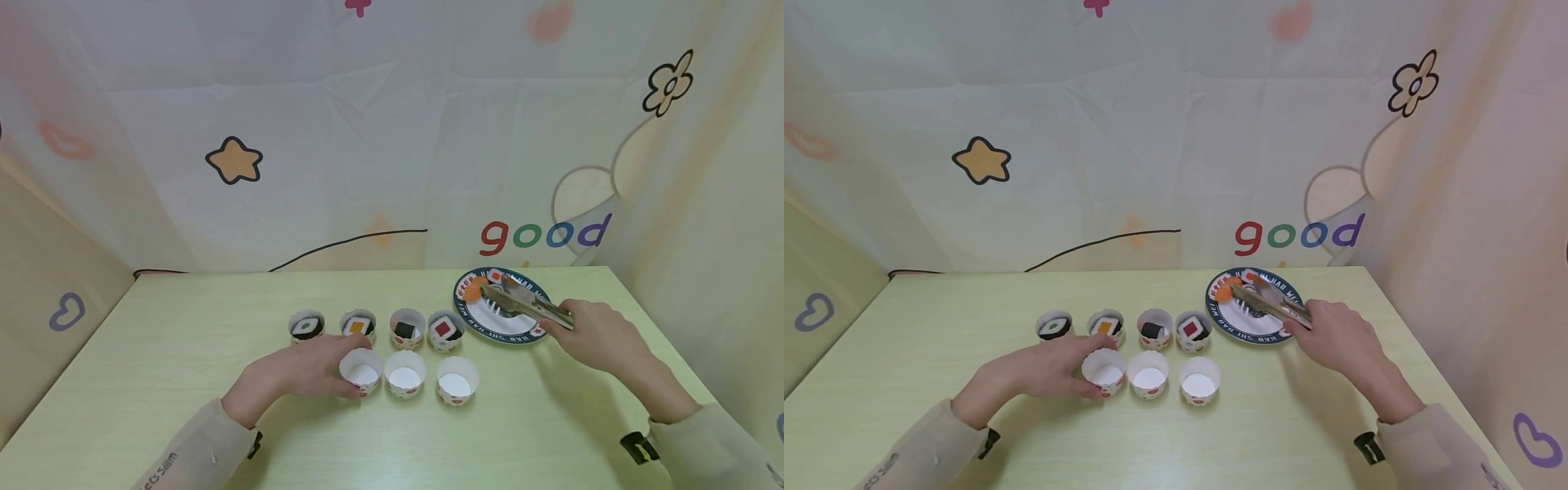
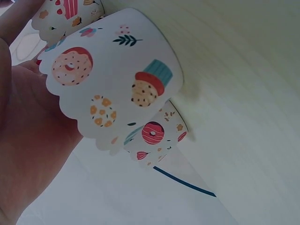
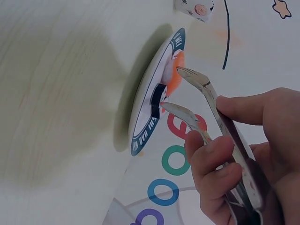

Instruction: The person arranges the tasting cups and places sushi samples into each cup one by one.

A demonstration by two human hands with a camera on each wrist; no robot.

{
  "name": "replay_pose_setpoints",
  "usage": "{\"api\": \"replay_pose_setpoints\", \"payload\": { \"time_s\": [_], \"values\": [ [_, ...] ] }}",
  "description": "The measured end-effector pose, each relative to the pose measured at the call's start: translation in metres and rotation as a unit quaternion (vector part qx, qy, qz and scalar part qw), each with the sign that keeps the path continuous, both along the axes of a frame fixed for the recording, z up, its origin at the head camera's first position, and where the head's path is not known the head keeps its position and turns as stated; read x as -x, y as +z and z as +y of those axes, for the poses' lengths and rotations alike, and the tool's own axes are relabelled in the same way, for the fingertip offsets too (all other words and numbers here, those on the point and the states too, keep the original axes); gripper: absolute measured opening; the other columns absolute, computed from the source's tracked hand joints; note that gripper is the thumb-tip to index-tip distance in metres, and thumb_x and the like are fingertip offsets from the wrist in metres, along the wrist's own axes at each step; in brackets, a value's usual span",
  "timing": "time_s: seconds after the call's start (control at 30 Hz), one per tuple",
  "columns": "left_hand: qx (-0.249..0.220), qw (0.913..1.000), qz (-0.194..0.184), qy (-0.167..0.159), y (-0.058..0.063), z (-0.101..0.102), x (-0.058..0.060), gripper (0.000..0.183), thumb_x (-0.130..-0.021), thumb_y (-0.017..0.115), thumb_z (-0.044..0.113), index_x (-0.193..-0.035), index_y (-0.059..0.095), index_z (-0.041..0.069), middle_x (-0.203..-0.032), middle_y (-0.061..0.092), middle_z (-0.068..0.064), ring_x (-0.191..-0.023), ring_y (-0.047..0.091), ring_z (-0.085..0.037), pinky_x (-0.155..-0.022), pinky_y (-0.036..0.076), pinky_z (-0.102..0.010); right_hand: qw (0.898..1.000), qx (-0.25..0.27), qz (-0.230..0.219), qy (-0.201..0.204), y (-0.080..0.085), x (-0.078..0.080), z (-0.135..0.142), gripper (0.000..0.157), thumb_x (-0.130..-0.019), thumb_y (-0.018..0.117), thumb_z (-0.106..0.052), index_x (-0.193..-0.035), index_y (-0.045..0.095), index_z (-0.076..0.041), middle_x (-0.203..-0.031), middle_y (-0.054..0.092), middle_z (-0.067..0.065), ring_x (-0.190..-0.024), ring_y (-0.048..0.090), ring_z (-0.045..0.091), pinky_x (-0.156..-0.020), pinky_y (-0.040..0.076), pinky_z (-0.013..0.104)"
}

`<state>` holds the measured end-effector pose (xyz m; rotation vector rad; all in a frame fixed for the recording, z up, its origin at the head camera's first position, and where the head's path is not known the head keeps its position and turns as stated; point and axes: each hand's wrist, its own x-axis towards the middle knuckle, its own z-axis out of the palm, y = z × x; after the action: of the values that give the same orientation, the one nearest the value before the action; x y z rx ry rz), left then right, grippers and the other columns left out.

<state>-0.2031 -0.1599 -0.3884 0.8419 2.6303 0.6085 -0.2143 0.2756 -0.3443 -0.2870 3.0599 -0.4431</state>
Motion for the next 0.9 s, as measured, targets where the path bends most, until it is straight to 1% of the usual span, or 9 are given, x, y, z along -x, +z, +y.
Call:
{"api": "replay_pose_setpoints", "payload": {
  "time_s": [0.17, 0.47, 0.73, 0.9],
  "values": [
    [0.002, 1.0000, -0.001, 0.001, 0.001, 0.000, 0.000, 0.062, -0.087, 0.082, 0.044, -0.137, 0.053, 0.023, -0.117, 0.065, 0.003, -0.103, 0.061, -0.016, -0.087, 0.050, -0.041, 1.000, 0.002, -0.013, -0.003, -0.001, 0.002, 0.001, 0.048, -0.100, 0.064, -0.039, -0.111, 0.063, 0.008, -0.078, 0.058, 0.006, -0.066, 0.051, 0.022, -0.050, 0.037, 0.035],
    [0.006, 0.9999, -0.010, 0.008, 0.003, 0.002, -0.001, 0.063, -0.086, 0.084, 0.044, -0.137, 0.054, 0.022, -0.118, 0.065, 0.003, -0.103, 0.061, -0.016, -0.085, 0.050, -0.042, 1.000, -0.003, -0.031, -0.003, -0.004, 0.008, 0.001, 0.049, -0.101, 0.063, -0.038, -0.112, 0.062, 0.009, -0.079, 0.056, 0.007, -0.067, 0.052, 0.023, -0.052, 0.037, 0.035],
    [0.013, 0.9999, -0.004, 0.009, 0.002, 0.003, 0.000, 0.063, -0.086, 0.084, 0.043, -0.138, 0.055, 0.022, -0.117, 0.065, 0.003, -0.101, 0.061, -0.015, -0.085, 0.050, -0.041, 0.999, -0.020, -0.027, -0.005, -0.005, 0.011, 0.001, 0.053, -0.100, 0.064, -0.040, -0.117, 0.061, 0.011, -0.084, 0.060, 0.010, -0.071, 0.054, 0.025, -0.053, 0.040, 0.036],
    [0.017, 0.9998, -0.001, 0.008, 0.000, 0.002, 0.000, 0.062, -0.086, 0.084, 0.043, -0.137, 0.055, 0.023, -0.116, 0.065, 0.005, -0.100, 0.061, -0.015, -0.084, 0.050, -0.040, 0.999, -0.018, -0.028, -0.007, -0.007, 0.012, 0.002, 0.052, -0.100, 0.065, -0.039, -0.117, 0.061, 0.010, -0.083, 0.060, 0.009, -0.070, 0.053, 0.025, -0.053, 0.039, 0.036]
  ]
}}
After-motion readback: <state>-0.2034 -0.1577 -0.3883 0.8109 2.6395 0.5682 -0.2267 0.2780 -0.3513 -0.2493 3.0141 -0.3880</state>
